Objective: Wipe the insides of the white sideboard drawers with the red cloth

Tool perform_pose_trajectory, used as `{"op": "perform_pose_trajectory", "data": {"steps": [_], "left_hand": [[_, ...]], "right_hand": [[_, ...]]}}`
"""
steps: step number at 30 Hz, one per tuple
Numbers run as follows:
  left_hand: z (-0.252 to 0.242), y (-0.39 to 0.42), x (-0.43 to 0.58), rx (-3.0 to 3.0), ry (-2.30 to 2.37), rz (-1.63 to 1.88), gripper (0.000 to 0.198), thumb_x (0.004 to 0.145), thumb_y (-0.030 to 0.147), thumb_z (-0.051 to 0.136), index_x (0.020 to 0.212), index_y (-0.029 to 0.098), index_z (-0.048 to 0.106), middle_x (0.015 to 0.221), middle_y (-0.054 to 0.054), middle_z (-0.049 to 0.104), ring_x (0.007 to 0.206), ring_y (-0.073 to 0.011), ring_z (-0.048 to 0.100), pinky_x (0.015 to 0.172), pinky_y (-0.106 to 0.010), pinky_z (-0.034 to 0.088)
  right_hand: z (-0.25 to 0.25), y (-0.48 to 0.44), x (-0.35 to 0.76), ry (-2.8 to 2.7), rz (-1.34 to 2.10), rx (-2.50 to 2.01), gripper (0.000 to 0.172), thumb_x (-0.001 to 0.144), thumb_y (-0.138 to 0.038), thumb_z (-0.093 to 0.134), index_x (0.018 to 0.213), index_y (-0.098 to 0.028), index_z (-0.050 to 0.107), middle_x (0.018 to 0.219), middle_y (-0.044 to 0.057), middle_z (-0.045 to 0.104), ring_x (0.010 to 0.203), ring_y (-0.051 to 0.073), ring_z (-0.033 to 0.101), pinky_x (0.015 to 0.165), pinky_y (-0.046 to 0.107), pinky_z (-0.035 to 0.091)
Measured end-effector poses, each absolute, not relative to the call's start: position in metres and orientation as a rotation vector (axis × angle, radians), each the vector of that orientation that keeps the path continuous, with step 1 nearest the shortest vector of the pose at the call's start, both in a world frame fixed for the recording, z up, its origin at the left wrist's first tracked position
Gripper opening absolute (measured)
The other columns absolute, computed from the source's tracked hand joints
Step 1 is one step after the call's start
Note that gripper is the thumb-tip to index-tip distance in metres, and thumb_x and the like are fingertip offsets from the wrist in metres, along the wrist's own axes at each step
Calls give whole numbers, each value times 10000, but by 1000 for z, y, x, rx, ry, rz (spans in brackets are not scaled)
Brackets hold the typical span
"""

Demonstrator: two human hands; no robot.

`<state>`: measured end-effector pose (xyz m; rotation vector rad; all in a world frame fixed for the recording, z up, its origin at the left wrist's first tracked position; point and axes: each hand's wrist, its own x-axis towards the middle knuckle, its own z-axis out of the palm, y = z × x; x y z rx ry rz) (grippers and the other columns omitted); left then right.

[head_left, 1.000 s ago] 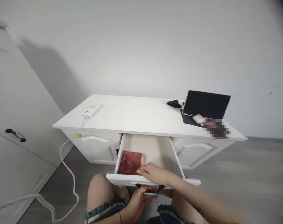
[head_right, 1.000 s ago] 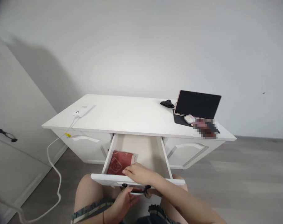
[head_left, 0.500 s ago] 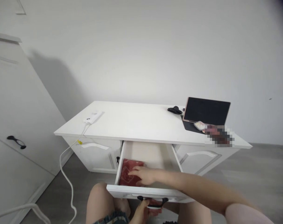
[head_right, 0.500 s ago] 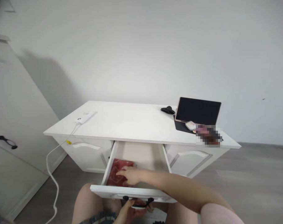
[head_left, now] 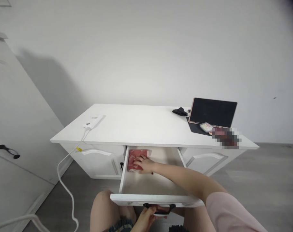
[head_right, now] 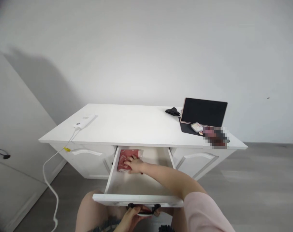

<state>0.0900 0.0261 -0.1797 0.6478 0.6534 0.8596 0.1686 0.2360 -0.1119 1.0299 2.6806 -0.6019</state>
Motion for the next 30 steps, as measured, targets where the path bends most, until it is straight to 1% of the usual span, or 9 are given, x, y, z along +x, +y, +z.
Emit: {"op": "perform_pose_trajectory", "data": {"steps": [3, 7, 9, 14, 16, 19, 24, 27, 30], "left_hand": [[-175, 27, 89, 639, 652, 848, 402, 740, 542, 685, 853, 176, 805, 969, -150, 785, 1043, -356, 664, 1032, -561, 407], [-173, 27, 89, 642, 650, 838, 442, 722, 576, 694, 873, 175, 807, 995, -154, 783, 1051, -362, 663, 1055, -563, 384], [-173, 27, 90, 642, 649, 841, 465, 720, 588, 692, 879, 167, 806, 1000, -160, 782, 1051, -365, 665, 1062, -571, 375], [-171, 28, 90, 618, 660, 832, 508, 685, 611, 718, 873, 147, 807, 981, -167, 784, 1038, -382, 672, 1046, -574, 397], [-170, 29, 89, 628, 671, 813, 543, 669, 631, 725, 878, 137, 810, 981, -181, 780, 1030, -386, 674, 1042, -565, 400], [-171, 30, 89, 625, 669, 797, 554, 651, 642, 739, 875, 140, 810, 1017, -191, 773, 1035, -391, 673, 1033, -571, 404], [-175, 30, 88, 616, 663, 795, 517, 670, 623, 738, 888, 160, 809, 1018, -161, 781, 1066, -383, 666, 1028, -557, 424], [-175, 30, 88, 598, 662, 802, 529, 661, 628, 745, 873, 148, 809, 1019, -170, 780, 1082, -389, 659, 1033, -552, 425], [-172, 30, 88, 573, 670, 817, 523, 637, 612, 773, 852, 137, 809, 989, -176, 784, 1038, -387, 676, 1033, -568, 422]], "right_hand": [[-110, 258, 177, 2679, -477, 1172, 730, 845, -412, 644, 1495, -193, 394, 1589, 182, 313, 1447, 359, 304, 1135, 496, 328], [-109, 265, 195, 2691, -370, 1245, 574, 914, -205, 485, 1474, -110, 405, 1546, 211, 374, 1404, 328, 381, 1116, 456, 355], [-107, 257, 205, 2703, -356, 1196, 524, 916, -130, 422, 1439, -122, 458, 1518, 198, 419, 1371, 301, 430, 1105, 439, 368], [-102, 208, 229, 2707, -364, 984, 432, 902, -148, 477, 1315, -202, 591, 1401, 183, 529, 1233, 345, 540, 996, 519, 445], [-101, 188, 240, 2693, -386, 901, 383, 889, -162, 517, 1243, -233, 646, 1352, 177, 560, 1238, 391, 525, 945, 565, 460], [-100, 172, 260, 2642, -445, 873, 318, 903, -177, 523, 1160, -243, 697, 1280, 167, 608, 1278, 418, 485, 962, 622, 421], [-99, 194, 286, 2498, -522, 1194, 384, 787, -66, 618, 1139, -187, 710, 1221, 195, 646, 1235, 429, 522, 989, 618, 394], [-96, 223, 291, 2451, -502, 1387, 421, 797, -35, 563, 1181, -158, 686, 1321, 225, 587, 1268, 442, 497, 971, 603, 423], [-93, 252, 290, 2419, -492, 1523, 423, 820, -25, 497, 1197, -128, 660, 1396, 236, 525, 1189, 368, 580, 967, 538, 458]]}}
